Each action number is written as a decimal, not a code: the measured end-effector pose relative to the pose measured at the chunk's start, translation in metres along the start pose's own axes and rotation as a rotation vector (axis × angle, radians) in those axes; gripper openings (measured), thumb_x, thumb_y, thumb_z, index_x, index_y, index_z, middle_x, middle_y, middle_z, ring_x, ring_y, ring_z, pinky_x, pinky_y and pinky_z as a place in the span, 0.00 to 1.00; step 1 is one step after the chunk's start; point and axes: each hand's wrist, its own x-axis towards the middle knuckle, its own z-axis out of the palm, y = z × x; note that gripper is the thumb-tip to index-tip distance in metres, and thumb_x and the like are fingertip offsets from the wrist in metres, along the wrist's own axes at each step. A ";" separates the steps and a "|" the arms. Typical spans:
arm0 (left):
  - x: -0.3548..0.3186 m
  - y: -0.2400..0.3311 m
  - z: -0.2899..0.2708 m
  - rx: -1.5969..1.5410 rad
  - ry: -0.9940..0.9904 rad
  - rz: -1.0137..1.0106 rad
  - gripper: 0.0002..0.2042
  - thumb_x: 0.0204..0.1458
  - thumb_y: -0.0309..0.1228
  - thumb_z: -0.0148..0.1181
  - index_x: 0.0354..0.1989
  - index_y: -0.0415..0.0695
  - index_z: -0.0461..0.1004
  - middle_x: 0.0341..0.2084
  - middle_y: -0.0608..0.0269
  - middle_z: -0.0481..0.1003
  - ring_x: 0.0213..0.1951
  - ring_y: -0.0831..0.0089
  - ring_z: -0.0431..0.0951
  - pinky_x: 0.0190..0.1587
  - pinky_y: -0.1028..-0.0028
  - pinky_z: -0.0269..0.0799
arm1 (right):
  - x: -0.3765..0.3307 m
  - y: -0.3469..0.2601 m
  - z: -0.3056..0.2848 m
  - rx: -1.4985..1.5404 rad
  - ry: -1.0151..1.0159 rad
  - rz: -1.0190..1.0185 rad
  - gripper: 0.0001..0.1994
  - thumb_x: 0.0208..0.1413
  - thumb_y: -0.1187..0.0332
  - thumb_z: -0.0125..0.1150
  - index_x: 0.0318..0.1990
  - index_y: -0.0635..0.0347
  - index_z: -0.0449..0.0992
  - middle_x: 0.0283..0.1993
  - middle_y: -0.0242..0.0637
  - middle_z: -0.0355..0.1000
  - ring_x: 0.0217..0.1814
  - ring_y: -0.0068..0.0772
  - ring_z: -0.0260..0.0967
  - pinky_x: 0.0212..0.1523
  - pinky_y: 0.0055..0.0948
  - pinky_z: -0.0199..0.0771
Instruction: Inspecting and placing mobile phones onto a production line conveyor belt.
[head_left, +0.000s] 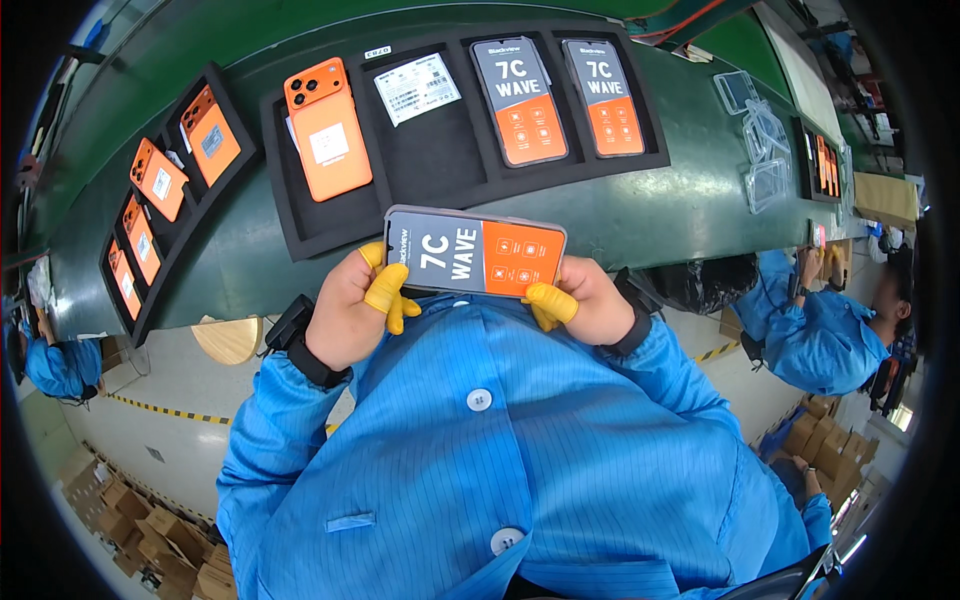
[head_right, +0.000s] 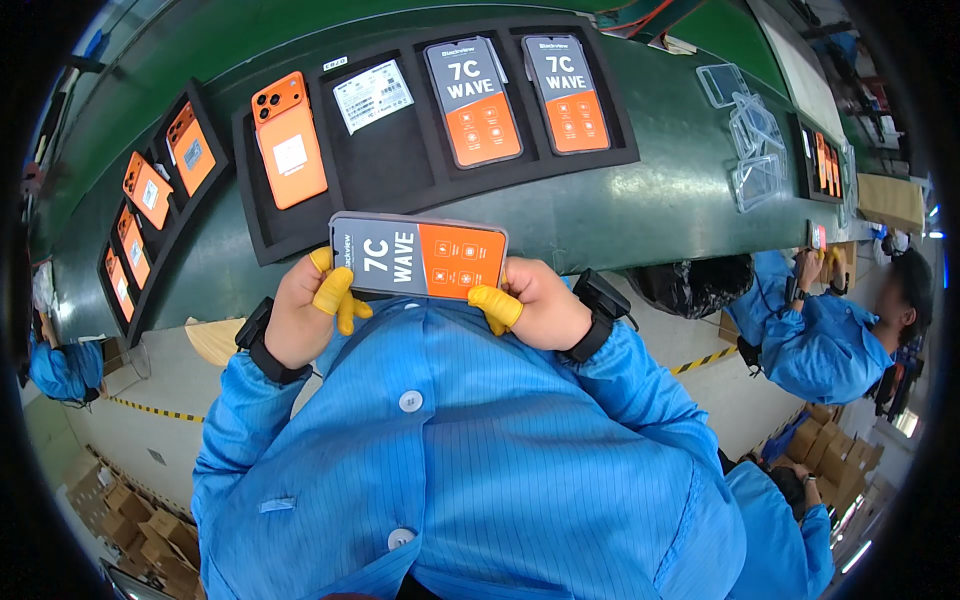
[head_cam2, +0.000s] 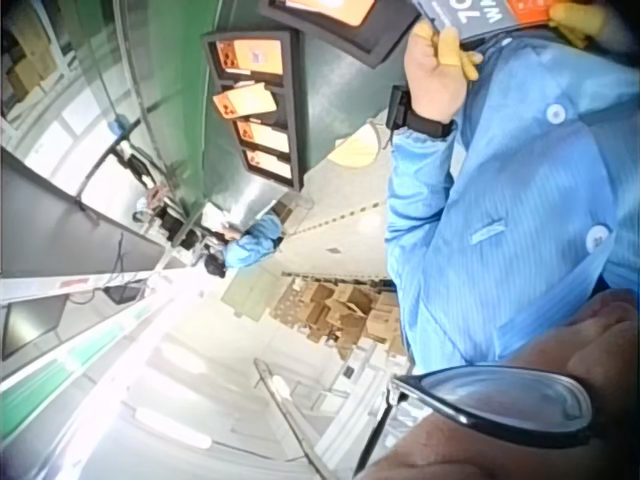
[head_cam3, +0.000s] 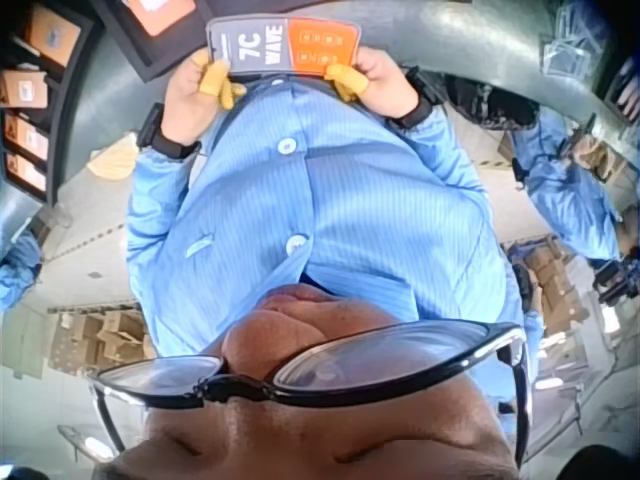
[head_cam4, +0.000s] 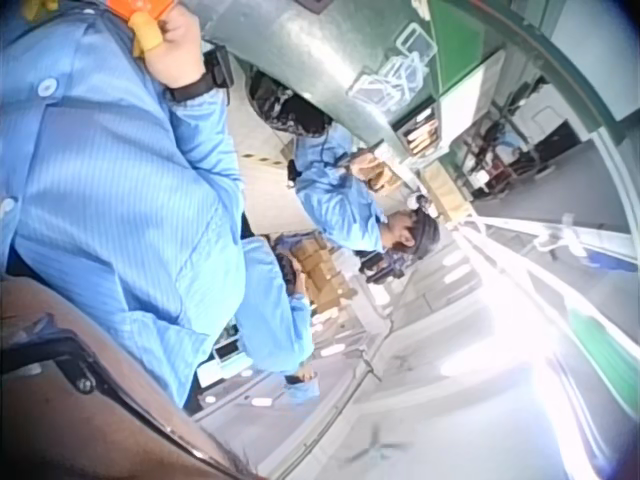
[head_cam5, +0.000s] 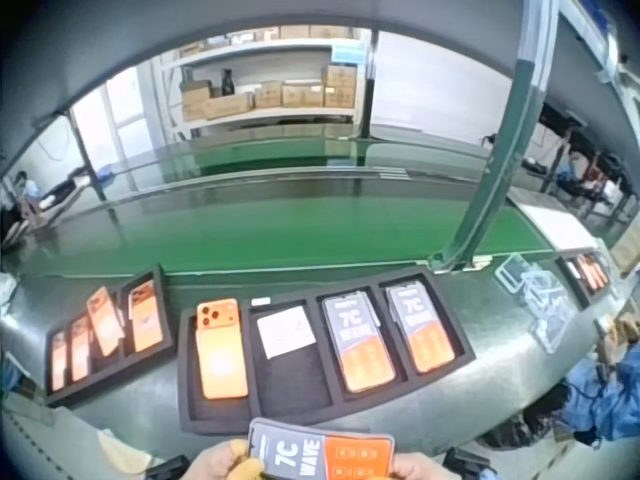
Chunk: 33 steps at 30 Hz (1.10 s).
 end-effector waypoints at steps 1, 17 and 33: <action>0.000 0.001 0.000 -0.001 0.002 0.000 0.10 0.66 0.30 0.43 0.48 0.38 0.68 0.33 0.58 0.76 0.23 0.76 0.75 0.35 0.73 0.76 | 0.000 -0.001 0.002 0.002 0.006 -0.014 0.12 0.64 0.63 0.56 0.47 0.61 0.75 0.27 0.25 0.70 0.25 0.14 0.61 0.27 0.19 0.65; 0.004 0.011 -0.006 -0.147 0.048 0.061 0.14 0.64 0.28 0.47 0.55 0.36 0.64 0.42 0.57 0.76 0.40 0.70 0.79 0.46 0.73 0.76 | 0.009 -0.006 0.008 -0.056 0.048 -0.244 0.14 0.63 0.66 0.57 0.53 0.62 0.71 0.35 0.28 0.73 0.31 0.16 0.68 0.33 0.20 0.70; 0.007 0.018 -0.022 -0.251 0.093 0.134 0.17 0.65 0.32 0.44 0.58 0.35 0.63 0.47 0.50 0.75 0.46 0.66 0.78 0.51 0.70 0.73 | 0.031 -0.044 0.005 0.256 0.153 0.057 0.12 0.65 0.61 0.51 0.43 0.61 0.73 0.28 0.34 0.73 0.23 0.24 0.71 0.24 0.23 0.69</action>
